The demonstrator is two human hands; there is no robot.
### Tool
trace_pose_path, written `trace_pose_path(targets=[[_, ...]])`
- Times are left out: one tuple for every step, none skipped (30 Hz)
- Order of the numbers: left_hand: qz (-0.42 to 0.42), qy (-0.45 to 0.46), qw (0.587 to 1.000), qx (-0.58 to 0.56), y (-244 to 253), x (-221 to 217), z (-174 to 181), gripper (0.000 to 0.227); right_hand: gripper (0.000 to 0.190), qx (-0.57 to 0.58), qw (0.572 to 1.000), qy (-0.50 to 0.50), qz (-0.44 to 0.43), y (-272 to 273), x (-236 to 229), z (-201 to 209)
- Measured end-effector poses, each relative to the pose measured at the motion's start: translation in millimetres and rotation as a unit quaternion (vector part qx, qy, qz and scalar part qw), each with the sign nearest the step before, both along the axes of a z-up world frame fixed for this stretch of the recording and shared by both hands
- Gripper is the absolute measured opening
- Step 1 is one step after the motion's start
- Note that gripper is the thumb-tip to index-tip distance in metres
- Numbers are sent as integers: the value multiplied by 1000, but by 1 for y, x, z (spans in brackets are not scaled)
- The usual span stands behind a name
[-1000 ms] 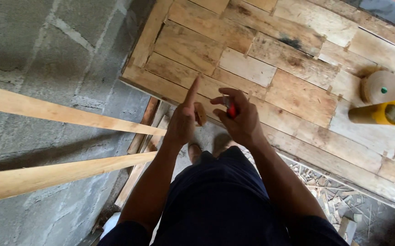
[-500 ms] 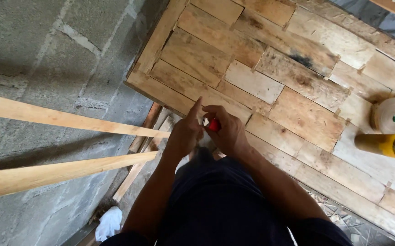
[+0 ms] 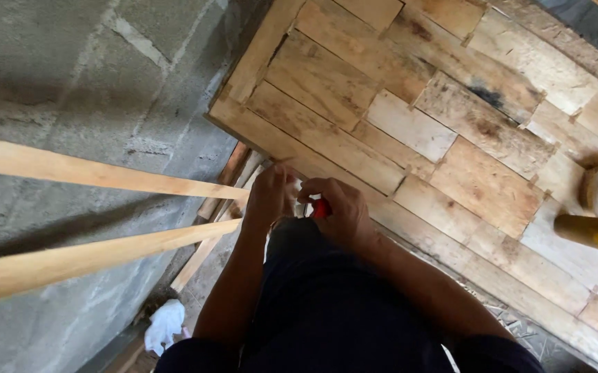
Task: Repairing a wooden surface by patching gaps and cracks with thin wood strips and glue.
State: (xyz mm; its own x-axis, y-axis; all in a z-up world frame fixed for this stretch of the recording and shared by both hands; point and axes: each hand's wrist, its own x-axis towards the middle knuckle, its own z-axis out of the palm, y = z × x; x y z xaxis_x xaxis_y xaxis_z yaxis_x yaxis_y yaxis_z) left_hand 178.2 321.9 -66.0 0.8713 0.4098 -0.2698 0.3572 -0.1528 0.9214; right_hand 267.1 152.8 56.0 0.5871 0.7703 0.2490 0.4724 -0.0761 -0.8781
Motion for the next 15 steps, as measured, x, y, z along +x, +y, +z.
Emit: trace_pose_path(targets=[[12,-88,996,-20,9,0,5,52,35,-4,999,-28,-16,9,1,0],[23,-175,984,-41,18,-1,11,44,35,-8,998,-56,-32,19,2,0],[21,-179,983,-41,25,-4,23,44,35,-8,998,-61,-34,28,1,0],[22,-189,975,-117,32,-8,34,38,39,-8,998,-29,-52,37,1,0],[21,-193,961,-195,36,-15,46,35,43,-10,997,8,-73,43,-4,0],[17,-192,961,-197,41,-17,47,35,43,-11,997,8,-77,51,-4,1],[25,-178,954,-239,47,-19,47,31,46,-31,995,10,-94,60,-5,2],[33,-163,945,-280,53,-21,47,29,51,-51,993,12,-110,69,-5,3],[28,-163,945,-282,59,-21,47,29,51,-51,992,10,-114,76,-7,4],[33,-179,953,-241,65,-21,47,26,53,-69,990,7,-120,82,-8,6],[38,-195,960,-200,70,-20,47,23,55,-87,988,4,-125,87,-8,8],[33,-196,959,-202,75,-18,49,23,55,-88,988,2,-130,91,-9,8],[33,-182,970,-160,79,-18,50,22,54,-87,987,-1,-132,95,-11,7],[33,-169,978,-117,83,-17,51,22,53,-86,987,-4,-135,98,-12,7],[28,-170,978,-118,85,-13,49,22,53,-86,986,-6,-140,99,-12,5]])
